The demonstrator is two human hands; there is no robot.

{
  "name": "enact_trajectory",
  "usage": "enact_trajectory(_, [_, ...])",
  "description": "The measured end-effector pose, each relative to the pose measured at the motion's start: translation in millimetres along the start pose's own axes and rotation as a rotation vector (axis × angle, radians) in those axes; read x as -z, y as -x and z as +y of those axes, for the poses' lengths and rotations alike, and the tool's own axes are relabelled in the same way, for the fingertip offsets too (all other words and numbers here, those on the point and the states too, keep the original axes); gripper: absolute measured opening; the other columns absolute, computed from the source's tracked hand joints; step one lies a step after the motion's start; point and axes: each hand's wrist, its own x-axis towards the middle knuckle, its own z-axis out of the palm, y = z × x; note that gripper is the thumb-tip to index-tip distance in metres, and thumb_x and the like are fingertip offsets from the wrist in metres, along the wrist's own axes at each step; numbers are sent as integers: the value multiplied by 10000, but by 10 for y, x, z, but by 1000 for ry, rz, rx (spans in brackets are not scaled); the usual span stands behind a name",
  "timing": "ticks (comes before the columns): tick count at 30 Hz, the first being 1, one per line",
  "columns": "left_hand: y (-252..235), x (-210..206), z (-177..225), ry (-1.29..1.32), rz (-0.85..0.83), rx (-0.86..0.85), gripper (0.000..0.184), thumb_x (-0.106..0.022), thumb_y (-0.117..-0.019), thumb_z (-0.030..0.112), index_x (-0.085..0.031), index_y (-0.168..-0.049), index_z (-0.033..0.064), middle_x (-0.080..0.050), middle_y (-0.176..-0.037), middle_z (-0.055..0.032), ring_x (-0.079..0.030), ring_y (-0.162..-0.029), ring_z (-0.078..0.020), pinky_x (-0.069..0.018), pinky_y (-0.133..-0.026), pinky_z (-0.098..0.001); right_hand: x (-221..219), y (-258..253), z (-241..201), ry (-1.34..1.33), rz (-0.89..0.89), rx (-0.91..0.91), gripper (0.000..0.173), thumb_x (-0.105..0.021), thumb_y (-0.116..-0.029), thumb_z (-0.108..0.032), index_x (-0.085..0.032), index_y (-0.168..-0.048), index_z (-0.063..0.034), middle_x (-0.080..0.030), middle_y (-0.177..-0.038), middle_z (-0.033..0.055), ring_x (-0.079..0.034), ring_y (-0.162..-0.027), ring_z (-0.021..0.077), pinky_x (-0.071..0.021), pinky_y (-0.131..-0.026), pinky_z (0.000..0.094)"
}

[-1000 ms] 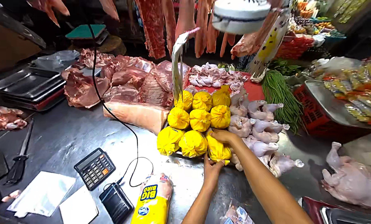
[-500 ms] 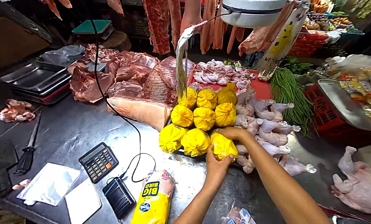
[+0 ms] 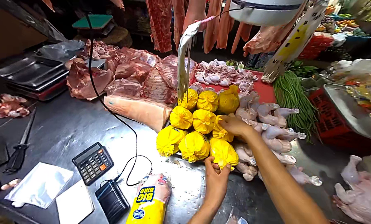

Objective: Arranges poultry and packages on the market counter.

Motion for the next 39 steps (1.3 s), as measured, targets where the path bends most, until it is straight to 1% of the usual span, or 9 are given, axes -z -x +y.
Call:
enact_trajectory(5, [128, 181, 40, -147, -77, -107, 718, -734, -905, 227, -382, -1495, 20, -584, -1184, -148, -670, -865, -159, -589, -760, -310, 559, -220, 93, -147, 163, 40, 587, -413, -1097, -459, -657, -1257, 51, -627, -1277, 314, -589, -1219, 461, -416, -1036, 666])
enact_trajectory(9, [205, 301, -26, -234, -84, -162, 696, -750, -906, 164, -405, -1478, -33, -562, -1253, -205, -675, -973, -218, -600, -816, -344, 924, -1057, 356, -82, 682, 195, 393, -625, -980, -258, -661, -1319, -63, -570, -1372, 297, -521, -1274, 530, -422, -973, 755])
enact_trajectory(12, [234, 347, -57, -271, -117, -212, 665, -724, -928, 140, -403, -1461, -96, -548, -1276, -267, -675, -998, -263, -596, -838, -373, 976, -1521, 485, -69, 498, 202, 475, -641, -1006, -317, -612, -1400, -53, -511, -1457, 307, -477, -1354, 507, -376, -1081, 717])
enact_trajectory(15, [322, 452, -145, -264, -109, -223, 636, -715, -919, 116, -426, -1444, -98, -560, -1267, -253, -678, -1002, -250, -600, -846, -369, 811, -1175, 233, -1, 216, 58, 448, -533, -1062, -347, -690, -1222, 41, -634, -1286, 315, -575, -1249, 487, -402, -1043, 699])
enact_trajectory(22, [469, 394, -98, -296, -216, -183, 630, -727, -905, 108, -449, -1446, -58, -539, -1316, -230, -663, -1046, -228, -585, -884, -351, 532, -862, 291, -11, 146, 92, 532, -479, -1085, -336, -494, -1497, 2, -490, -1502, 294, -427, -1426, 474, -301, -1166, 666])
enact_trajectory(27, [631, 722, -207, -427, -211, -361, 518, -717, -909, 106, -551, -1378, -40, -544, -1375, -214, -674, -1067, -193, -595, -897, -335, 600, 206, 462, -413, 503, 258, 636, -588, -1041, -355, -381, -1586, -100, -410, -1583, 233, -458, -1416, 406, -389, -1138, 622])
enact_trajectory(29, [738, 929, -362, -446, -181, -326, 462, -708, -912, 121, -591, -1336, -21, -571, -1338, -189, -684, -1046, -185, -608, -874, -329, 396, 1133, 545, -524, 523, 249, 563, -580, -1047, -346, -426, -1569, -201, -494, -1544, 141, -596, -1284, 322, -503, -1037, 571])
enact_trajectory(33, [1105, 1173, -640, -491, -272, -47, 466, -690, -931, 189, -584, -1354, 26, -572, -1342, -178, -688, -1032, -213, -608, -844, -366, -739, 2805, 950, -749, 331, 161, 499, -560, -1009, -253, -524, -1459, -41, -629, -1358, 149, -694, -1106, 240, -600, -946, 433])
enact_trajectory(39, [1605, 977, -1446, -280, -480, 323, 734, -685, -961, 188, -299, -1561, 14, -549, -1397, -266, -683, -1093, -356, -601, -880, -516, -2878, 3448, 1399, -875, 151, -255, 705, -607, -999, -400, -381, -1575, -61, -433, -1570, 228, -467, -1427, 354, -406, -1171, 531])
